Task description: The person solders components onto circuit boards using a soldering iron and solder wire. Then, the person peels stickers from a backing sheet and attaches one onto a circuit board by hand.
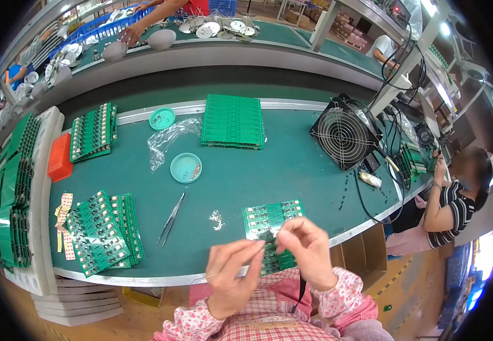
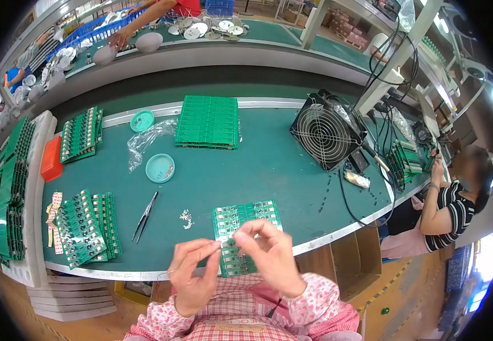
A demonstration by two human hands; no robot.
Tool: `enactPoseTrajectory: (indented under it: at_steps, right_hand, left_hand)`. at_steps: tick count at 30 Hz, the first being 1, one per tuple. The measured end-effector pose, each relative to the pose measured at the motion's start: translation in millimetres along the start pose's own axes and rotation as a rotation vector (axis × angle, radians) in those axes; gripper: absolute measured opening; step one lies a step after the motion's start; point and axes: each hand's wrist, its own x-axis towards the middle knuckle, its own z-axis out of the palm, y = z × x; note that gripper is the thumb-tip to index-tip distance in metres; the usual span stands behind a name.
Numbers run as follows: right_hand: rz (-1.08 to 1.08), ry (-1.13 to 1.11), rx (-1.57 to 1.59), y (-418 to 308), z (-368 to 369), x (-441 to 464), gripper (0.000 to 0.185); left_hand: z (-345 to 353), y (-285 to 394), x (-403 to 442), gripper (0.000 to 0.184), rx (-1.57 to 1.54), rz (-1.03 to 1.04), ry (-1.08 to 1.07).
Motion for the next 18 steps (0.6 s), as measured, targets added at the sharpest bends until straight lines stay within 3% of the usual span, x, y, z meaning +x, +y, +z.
enactPoseTrajectory:
  at_steps: [3, 5, 10, 13, 18]
  right_hand:
    - [-0.247, -0.064, -0.554, -13.2, -23.8, 32.8, 0.013]
    - [-0.3, -0.136, -0.696, -8.5, -33.8, 52.9, 0.014]
    - [-0.276, -0.245, -0.857, 1.9, -28.3, 83.5, 0.016]
    - [-0.263, -0.274, -0.908, 2.8, -22.5, 92.4, 0.015]
    - [-0.271, -0.286, -0.989, -0.7, -17.5, 95.0, 0.013]
  left_hand:
    - [-10.7, -12.4, 1.1, 0.022, 0.087, -0.029, -0.041]
    - [-13.6, -20.8, -2.9, 0.022, 0.113, -0.049, -0.084]
    - [-14.6, -25.8, -3.1, 0.025, 0.136, 0.015, -0.241]
    - [-14.4, -27.9, 0.5, 0.03, 0.21, 0.155, -0.354]
    - [-13.0, -30.2, -0.6, 0.043, 0.25, 0.165, -0.484]
